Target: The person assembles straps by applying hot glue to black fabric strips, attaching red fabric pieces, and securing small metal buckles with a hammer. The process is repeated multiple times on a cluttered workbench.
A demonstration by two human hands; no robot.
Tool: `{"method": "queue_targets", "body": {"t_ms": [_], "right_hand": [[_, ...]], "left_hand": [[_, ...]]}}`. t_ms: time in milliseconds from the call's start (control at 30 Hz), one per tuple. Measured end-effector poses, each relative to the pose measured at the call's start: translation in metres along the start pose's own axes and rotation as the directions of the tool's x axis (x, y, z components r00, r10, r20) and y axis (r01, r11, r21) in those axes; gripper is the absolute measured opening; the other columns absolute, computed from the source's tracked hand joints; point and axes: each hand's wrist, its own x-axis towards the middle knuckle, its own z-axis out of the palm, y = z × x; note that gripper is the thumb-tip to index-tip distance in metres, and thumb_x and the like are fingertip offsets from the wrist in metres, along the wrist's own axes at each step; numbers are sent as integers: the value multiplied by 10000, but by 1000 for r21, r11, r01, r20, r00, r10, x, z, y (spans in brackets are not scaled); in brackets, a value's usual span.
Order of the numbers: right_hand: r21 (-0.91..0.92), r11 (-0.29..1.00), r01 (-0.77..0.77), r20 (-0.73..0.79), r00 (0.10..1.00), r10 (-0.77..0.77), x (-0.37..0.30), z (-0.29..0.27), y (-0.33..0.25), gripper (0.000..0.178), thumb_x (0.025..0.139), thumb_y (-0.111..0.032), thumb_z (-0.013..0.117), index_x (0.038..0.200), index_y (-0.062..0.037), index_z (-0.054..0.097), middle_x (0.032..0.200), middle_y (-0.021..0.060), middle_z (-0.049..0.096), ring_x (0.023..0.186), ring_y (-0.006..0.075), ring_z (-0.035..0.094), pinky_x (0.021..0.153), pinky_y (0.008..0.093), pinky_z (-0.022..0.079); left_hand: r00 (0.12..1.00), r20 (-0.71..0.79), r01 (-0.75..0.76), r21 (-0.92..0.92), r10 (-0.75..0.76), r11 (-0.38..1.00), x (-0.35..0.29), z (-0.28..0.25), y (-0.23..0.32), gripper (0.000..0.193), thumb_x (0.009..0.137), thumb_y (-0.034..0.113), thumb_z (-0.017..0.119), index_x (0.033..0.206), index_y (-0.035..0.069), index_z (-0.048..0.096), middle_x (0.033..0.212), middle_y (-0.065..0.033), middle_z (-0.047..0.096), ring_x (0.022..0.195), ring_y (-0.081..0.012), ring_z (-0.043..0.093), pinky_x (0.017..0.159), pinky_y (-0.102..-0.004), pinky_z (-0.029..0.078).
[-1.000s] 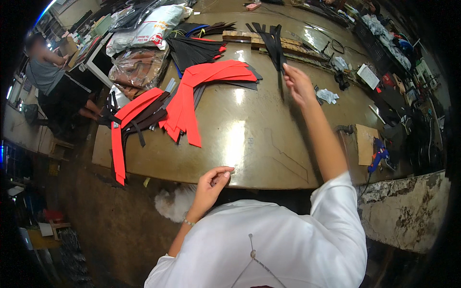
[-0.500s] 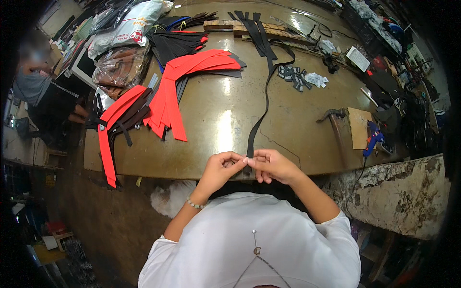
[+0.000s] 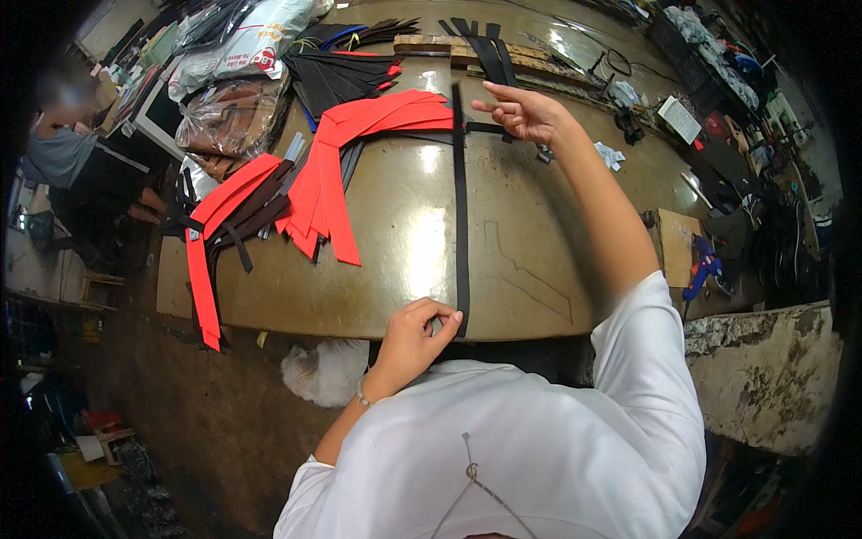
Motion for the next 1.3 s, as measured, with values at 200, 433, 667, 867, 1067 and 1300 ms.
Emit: {"method": "queue_targets", "body": {"t_ms": [200,433,667,867,1067,1300], "right_hand": [[-851,519,-84,-4,988,154,-78,27,61,662,909,-614,562,701,7,663,622,111,673,482,153,617,433,287,503],[-437,868,-236,360,839,409,-143,59,154,368,897,-403,706,895,-39,655,657,24,636,439,52,507,357,208,336],[-451,889,79,242,970,36,-23,10,72,199,886,-199,740,1002,-46,690,761,-32,638,589,33,540,509,183,437],[-782,462,417,154,849,-506,31,0,57,288,829,-244,794,967,-7,706,753,-9,623,669,71,563,594,237,466],[-839,370,400,42,725,-688,25,12,77,451,812,-318,783,1131,-28,650,851,94,701,736,161,640,708,295,511],[-892,241,381,-79,393,-916,-171,-10,92,308,880,-222,719,1137,-57,678,1064,76,684,929,162,631,824,291,486]], "left_hand": [[1000,-24,14,-93,-16,996,4,-7,-7,164,881,155,712,901,-7,695,748,-45,602,552,-81,401,521,-245,360],[995,4,-100,-152,101,983,4,-4,-2,143,874,137,722,883,-2,685,731,-23,568,557,-66,364,516,-225,327],[991,51,-129,160,122,979,-12,1,4,151,848,180,738,831,39,685,757,-40,596,640,-156,527,574,-293,440],[953,-26,-255,476,303,842,-11,5,-1,160,824,266,741,919,142,709,899,4,576,813,-189,569,645,-335,501],[904,71,-396,513,421,762,-10,-1,-8,296,781,304,772,1055,207,718,941,29,566,809,-176,554,654,-319,504],[897,71,-410,502,437,762,-9,-2,-12,362,744,355,795,1069,215,722,962,37,565,803,-170,544,650,-307,503]]}}
